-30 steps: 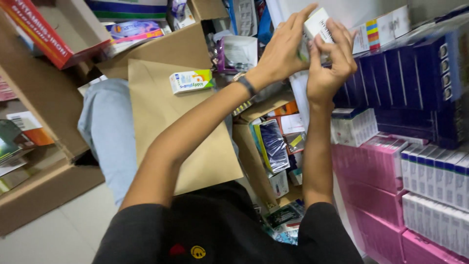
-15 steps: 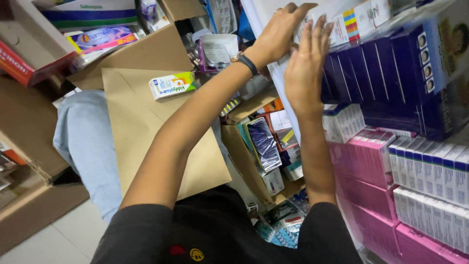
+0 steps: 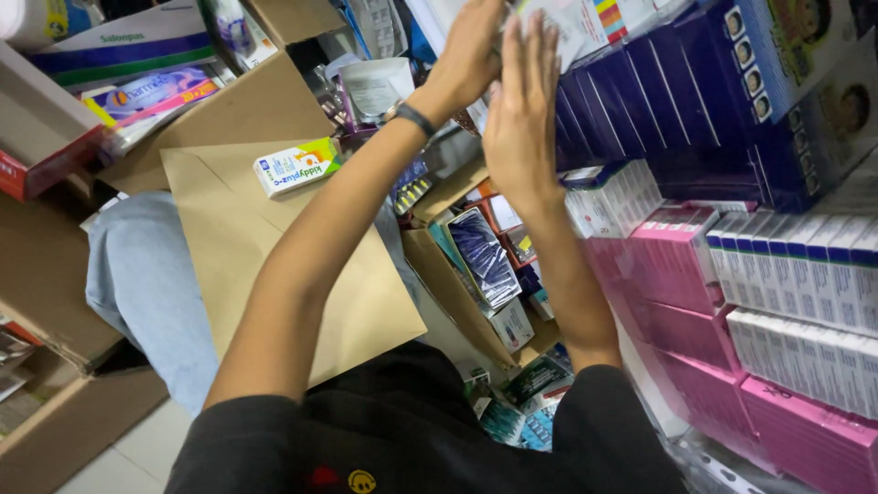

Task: Organizing and shelving various boxes of medicine in a pharmacy storage area.

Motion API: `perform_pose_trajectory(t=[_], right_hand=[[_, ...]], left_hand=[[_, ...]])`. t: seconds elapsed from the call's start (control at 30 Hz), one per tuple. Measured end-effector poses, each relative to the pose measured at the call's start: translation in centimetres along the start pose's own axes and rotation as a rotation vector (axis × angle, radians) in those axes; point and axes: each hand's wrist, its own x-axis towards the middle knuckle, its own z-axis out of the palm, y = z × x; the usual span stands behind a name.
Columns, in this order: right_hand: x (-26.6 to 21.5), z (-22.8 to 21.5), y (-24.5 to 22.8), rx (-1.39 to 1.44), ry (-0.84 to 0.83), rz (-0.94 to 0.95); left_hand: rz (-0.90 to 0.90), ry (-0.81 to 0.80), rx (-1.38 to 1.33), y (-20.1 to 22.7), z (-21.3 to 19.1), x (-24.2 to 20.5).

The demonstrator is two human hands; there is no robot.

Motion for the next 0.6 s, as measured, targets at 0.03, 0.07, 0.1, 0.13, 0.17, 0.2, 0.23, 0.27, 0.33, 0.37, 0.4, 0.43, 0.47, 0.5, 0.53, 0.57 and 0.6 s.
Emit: perform_pose_trajectory(t=[0.03,0.07,0.1,0.13,0.17,0.2,0.23,0.27,0.33,0.37,0.4,0.43,0.47,0.5,0.53,0.57,0.6], right_hand=[[-0.4,-0.7,-0.7,0.054,0.029,-0.031],[-1.4,-1.8,-1.3,0.053,0.034,-0.024],[-2.4,-2.9,-2.0,0.109,0.064,-0.030],[-3.4,-4.0,-2.7,0.164,0.094,-0.037],[-4.4,-5.2,-3.0,0.161,0.098,-0.028],[-5.3,-6.3,-3.3,0.166,0.128,-0.025],[-6.4,-7.4,-3.7,0.170,0.157,-0.021],[-7.6,-8.2,-3.5,0.166,0.159,-0.011],[-10.0,-9.9,-3.2,0.143,0.195,0.069],[-10.9,-11.3,-3.0,0.137,0.198,0.073],[-11.7,-12.7,-2.9,0.107,0.215,0.134],[-12.5,-14.0,-2.8,0.079,0.233,0.192],[-13.1,-14.9,-1.8,0.074,0.238,0.194],[-13.7,-15.7,-0.8,0.035,0.270,0.216],[-14.4,-16.5,0.2,-0.004,0.302,0.237],[-14.6,-16.9,0.8,-0.007,0.307,0.240],[-14.9,-17.2,1.6,-0.036,0.316,0.236]], left_hand=[[0.000,0.051,0.026,1.1,-1.0,-0.5],[0.005,0.044,0.025,3.5,-3.3,-1.3],[0.072,0.082,0.005,5.9,-5.4,-2.3],[0.138,0.119,-0.015,8.2,-7.6,-3.2],[0.143,0.110,-0.018,10.0,-8.7,-4.2],[0.166,0.072,-0.019,11.7,-9.7,-5.3],[0.189,0.034,-0.022,13.5,-10.7,-6.4],[0.193,0.026,-0.028,15.3,-10.8,-6.8],[0.192,-0.124,-0.052,19.1,-11.0,-7.9],[0.198,-0.127,-0.058,20.2,-9.8,-7.7],[0.220,-0.167,-0.088,21.4,-8.7,-7.5],[0.242,-0.205,-0.116,22.6,-7.6,-7.3],[0.248,-0.206,-0.119,23.1,-5.7,-7.2],[0.259,-0.174,-0.146,23.7,-3.8,-7.2],[0.270,-0.142,-0.172,24.2,-1.8,-7.1],[0.276,-0.146,-0.174,24.3,-0.5,-7.6],[0.254,-0.105,-0.179,24.4,0.9,-8.1]])
